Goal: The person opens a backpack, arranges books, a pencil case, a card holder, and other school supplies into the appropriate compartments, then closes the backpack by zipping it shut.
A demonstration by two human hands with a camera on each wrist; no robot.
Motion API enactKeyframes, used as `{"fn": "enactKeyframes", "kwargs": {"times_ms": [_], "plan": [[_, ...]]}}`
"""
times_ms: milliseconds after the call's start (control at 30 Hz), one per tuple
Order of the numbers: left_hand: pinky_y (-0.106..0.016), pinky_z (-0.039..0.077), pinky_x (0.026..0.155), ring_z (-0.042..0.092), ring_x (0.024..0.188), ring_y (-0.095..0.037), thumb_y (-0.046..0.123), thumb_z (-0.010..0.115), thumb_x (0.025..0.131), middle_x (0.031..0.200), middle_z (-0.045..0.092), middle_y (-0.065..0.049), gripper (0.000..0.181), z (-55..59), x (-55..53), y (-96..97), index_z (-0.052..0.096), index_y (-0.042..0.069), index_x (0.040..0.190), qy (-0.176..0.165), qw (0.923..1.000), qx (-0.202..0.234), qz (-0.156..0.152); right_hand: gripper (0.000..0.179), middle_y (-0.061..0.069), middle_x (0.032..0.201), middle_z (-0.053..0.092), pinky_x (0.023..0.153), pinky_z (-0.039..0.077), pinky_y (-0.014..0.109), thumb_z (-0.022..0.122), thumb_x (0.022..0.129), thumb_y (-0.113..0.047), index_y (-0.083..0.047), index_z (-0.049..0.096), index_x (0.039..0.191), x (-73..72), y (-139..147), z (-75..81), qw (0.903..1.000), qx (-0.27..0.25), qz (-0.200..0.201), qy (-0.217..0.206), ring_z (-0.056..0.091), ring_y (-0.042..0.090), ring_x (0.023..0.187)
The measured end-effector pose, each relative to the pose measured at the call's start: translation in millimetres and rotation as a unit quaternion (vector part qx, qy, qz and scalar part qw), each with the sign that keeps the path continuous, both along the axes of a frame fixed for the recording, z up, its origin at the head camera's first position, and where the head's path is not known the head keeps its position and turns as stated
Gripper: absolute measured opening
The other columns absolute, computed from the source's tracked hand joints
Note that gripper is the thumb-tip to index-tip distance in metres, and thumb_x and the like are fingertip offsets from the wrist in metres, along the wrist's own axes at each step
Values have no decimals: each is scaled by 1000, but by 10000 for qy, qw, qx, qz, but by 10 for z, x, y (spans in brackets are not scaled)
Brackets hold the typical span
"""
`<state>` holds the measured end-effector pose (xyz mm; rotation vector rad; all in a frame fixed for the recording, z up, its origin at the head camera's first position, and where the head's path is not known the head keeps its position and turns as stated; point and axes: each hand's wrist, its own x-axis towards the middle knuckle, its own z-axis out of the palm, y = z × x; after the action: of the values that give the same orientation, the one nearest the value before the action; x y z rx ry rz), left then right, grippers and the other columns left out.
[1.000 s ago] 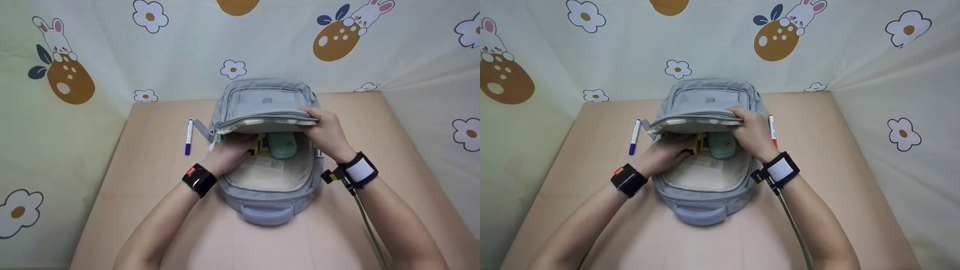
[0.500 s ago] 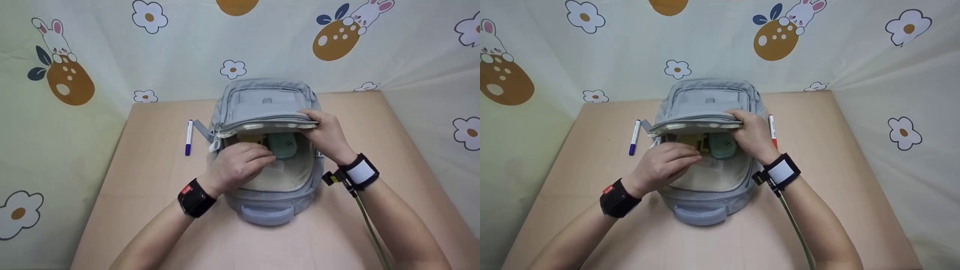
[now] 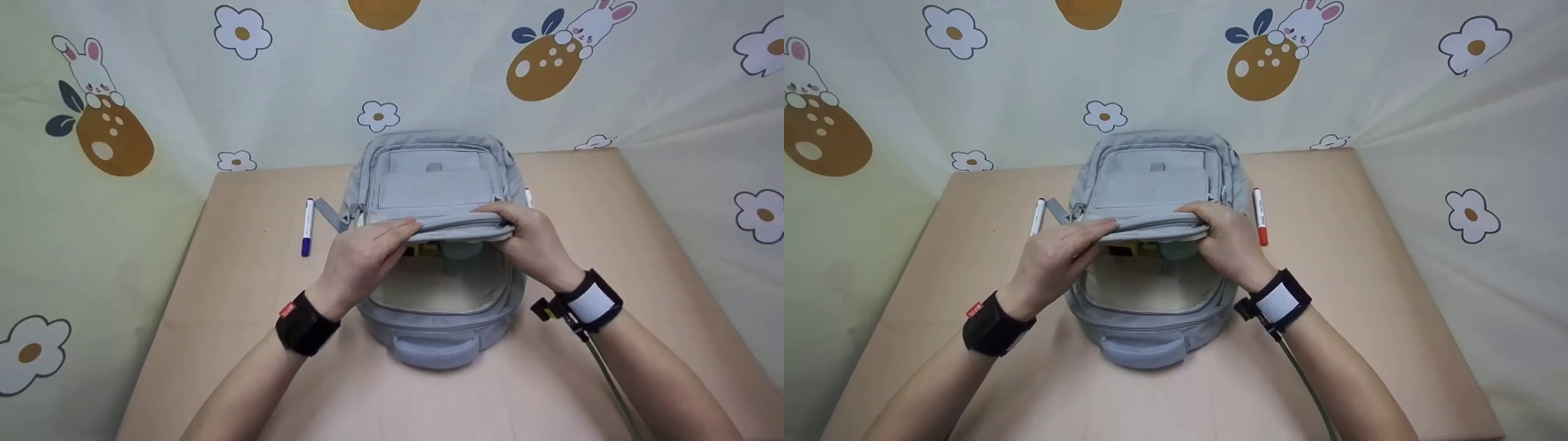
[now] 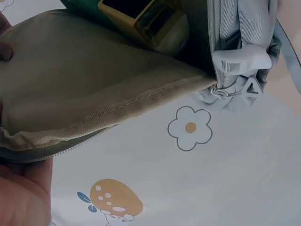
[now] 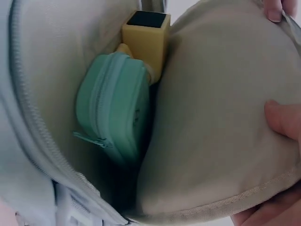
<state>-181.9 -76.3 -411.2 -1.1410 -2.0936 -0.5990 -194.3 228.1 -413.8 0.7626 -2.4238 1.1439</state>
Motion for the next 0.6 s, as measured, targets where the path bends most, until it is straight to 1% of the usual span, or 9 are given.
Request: {"fn": "enactKeyframes", "kwargs": {"times_ms": [100, 200, 300, 333, 367, 433, 500, 567, 600], "plan": [[-31, 58, 86, 71, 107, -15, 7, 72, 96, 119, 74, -1, 30, -41, 26, -11, 72, 10, 126, 117, 9997, -98, -171, 42, -2, 123, 71, 102, 47, 26, 73, 86, 11, -12, 74, 120, 76, 45, -49, 9987, 379, 179, 287, 64, 17, 117], [-30, 59, 83, 72, 102, -14, 9, 75, 93, 114, 76, 0, 28, -93, 50, -34, 72, 11, 121, 202, 9987, -316, -335, 54, 2, 129, 68, 107, 43, 26, 72, 79, 13, -12, 71, 127, 166, 121, -95, 9936, 751, 449, 712, 62, 21, 121], [-29, 59, 77, 74, 96, -14, 12, 74, 94, 109, 76, 0, 24, -144, 80, -56, 70, 10, 118, 281, 9966, -657, -420, 57, 7, 133, 65, 109, 39, 25, 72, 76, 8, -8, 66, 130, 251, 200, -129, 9861, 1008, 821, 1034, 59, 26, 123], [-27, 59, 73, 74, 93, -12, 13, 72, 96, 107, 77, 1, 22, -164, 89, -61, 69, 10, 117, 329, 9955, -785, -407, 55, 8, 133, 64, 109, 38, 24, 73, 76, 5, -7, 66, 129, 278, 220, -138, 9837, 1060, 943, 1101, 58, 27, 123], [-25, 58, 68, 73, 84, -10, 15, 69, 99, 99, 77, 3, 18, -182, 100, -64, 68, 11, 117, 397, 9940, -957, -354, 52, 8, 132, 63, 108, 38, 24, 75, 77, 1, -6, 65, 128, 304, 238, -149, 9813, 1116, 1041, 1171, 58, 27, 122], [-22, 54, 63, 68, 71, -6, 16, 59, 104, 85, 72, 4, 16, -228, 118, -75, 66, 10, 117, 562, 9893, -1305, -326, 45, 8, 127, 62, 104, 40, 25, 80, 79, -9, -7, 65, 122, 353, 260, -175, 9768, 1236, 1163, 1309, 57, 25, 118], [-20, 50, 60, 62, 66, -4, 14, 54, 105, 80, 68, 5, 13, -279, 130, -77, 64, 10, 113, 713, 9825, -1697, -273, 37, 6, 118, 62, 96, 43, 26, 83, 79, -13, -9, 67, 112, 399, 262, -215, 9716, 1346, 1253, 1490, 57, 23, 108], [-20, 49, 63, 62, 70, -5, 11, 55, 103, 83, 69, 4, 8, -321, 141, -72, 62, 11, 106, 645, 9761, -2050, -315, 30, 2, 109, 62, 86, 45, 27, 84, 79, -14, -12, 69, 105, 436, 258, -277, 9671, 1440, 1319, 1628, 57, 20, 99], [-20, 52, 69, 66, 78, -7, 8, 56, 101, 92, 72, 2, 8, -339, 146, -69, 63, 11, 105, 536, 9729, -2222, -359, 28, 1, 105, 62, 82, 45, 27, 84, 79, -13, -13, 69, 102, 450, 254, -310, 9649, 1481, 1361, 1689, 57, 19, 96]]}}
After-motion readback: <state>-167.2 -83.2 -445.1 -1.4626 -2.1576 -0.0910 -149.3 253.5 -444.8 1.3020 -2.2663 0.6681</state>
